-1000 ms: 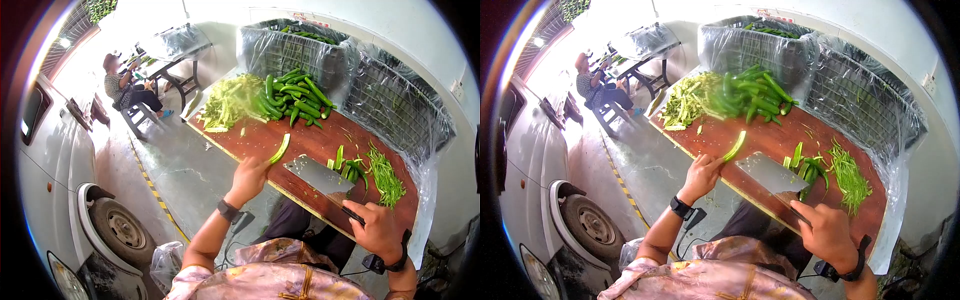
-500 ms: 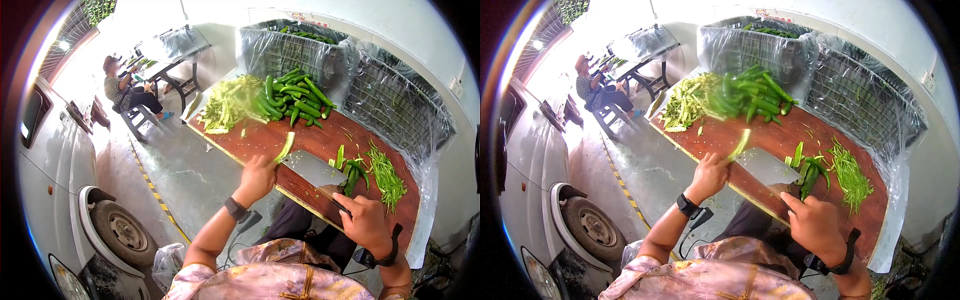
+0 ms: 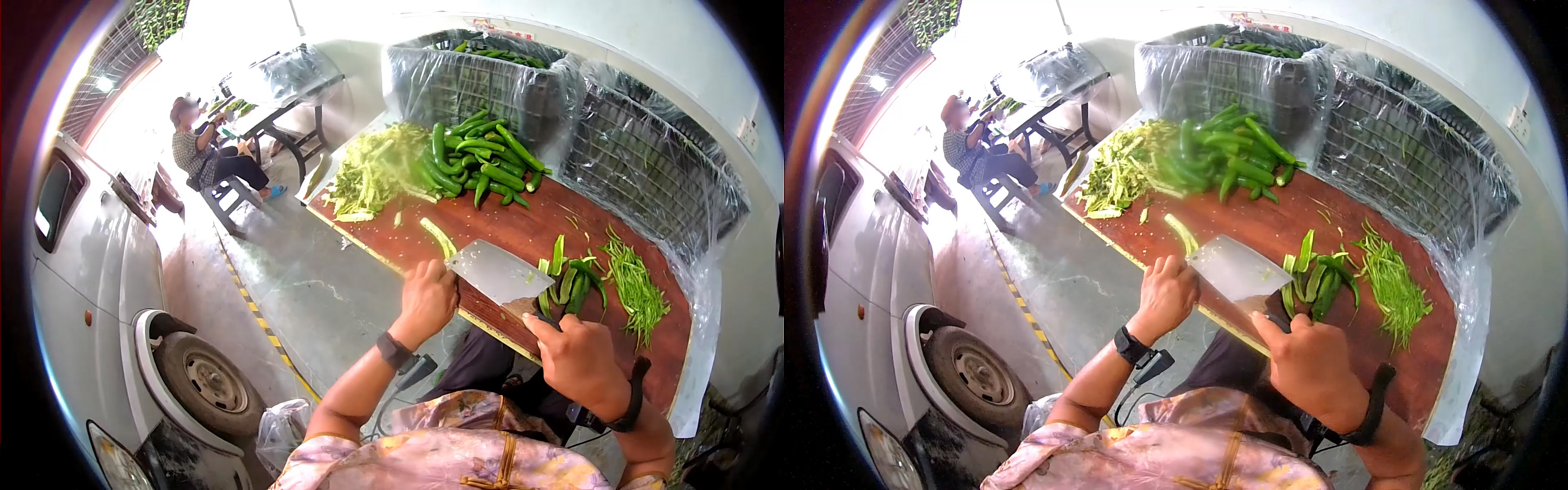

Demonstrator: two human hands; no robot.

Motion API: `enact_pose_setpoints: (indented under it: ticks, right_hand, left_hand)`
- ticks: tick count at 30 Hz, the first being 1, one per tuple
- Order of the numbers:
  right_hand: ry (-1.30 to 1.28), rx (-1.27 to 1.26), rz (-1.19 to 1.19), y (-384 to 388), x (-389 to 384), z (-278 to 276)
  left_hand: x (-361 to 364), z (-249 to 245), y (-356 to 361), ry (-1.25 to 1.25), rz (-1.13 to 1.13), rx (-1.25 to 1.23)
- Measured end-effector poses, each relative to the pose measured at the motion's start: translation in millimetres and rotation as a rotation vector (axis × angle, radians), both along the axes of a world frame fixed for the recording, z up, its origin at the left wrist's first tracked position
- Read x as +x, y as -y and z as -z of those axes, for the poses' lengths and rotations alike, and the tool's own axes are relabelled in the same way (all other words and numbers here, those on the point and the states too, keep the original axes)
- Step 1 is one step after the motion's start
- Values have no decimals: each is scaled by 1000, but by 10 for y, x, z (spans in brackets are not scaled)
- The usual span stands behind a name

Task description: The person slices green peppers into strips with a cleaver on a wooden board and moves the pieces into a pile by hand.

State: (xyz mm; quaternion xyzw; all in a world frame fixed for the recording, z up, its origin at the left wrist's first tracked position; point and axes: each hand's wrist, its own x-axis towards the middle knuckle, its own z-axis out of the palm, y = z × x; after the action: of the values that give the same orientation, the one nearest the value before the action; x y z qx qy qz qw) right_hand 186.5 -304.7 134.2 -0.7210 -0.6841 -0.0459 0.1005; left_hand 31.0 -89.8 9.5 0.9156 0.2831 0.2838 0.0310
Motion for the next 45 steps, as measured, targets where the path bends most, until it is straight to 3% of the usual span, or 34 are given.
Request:
enact_pose_setpoints:
  ticks: [10, 15, 34, 37, 43, 45]
  right_hand:
    - [53, -101, -1, -46, -53, -54]
    - [34, -11, -12, -131, -33, 107]
    - [9, 13, -79, -281, 79, 187]
    - [51, 105, -76, -358, 48, 260]
    - [-133, 132, -91, -438, 149, 338]
    - [90, 129, -144, -434, 126, 364]
  left_hand:
    - [-4, 32, -33, 70, 28, 67]
    - [-30, 42, -80, 57, 74, -41]
    - [-82, 84, -168, 170, 87, -43]
    - [-85, 77, -165, 119, 66, -64]
    - [-103, 85, -206, 135, 63, -56]
    - [-101, 88, -204, 139, 66, -51]
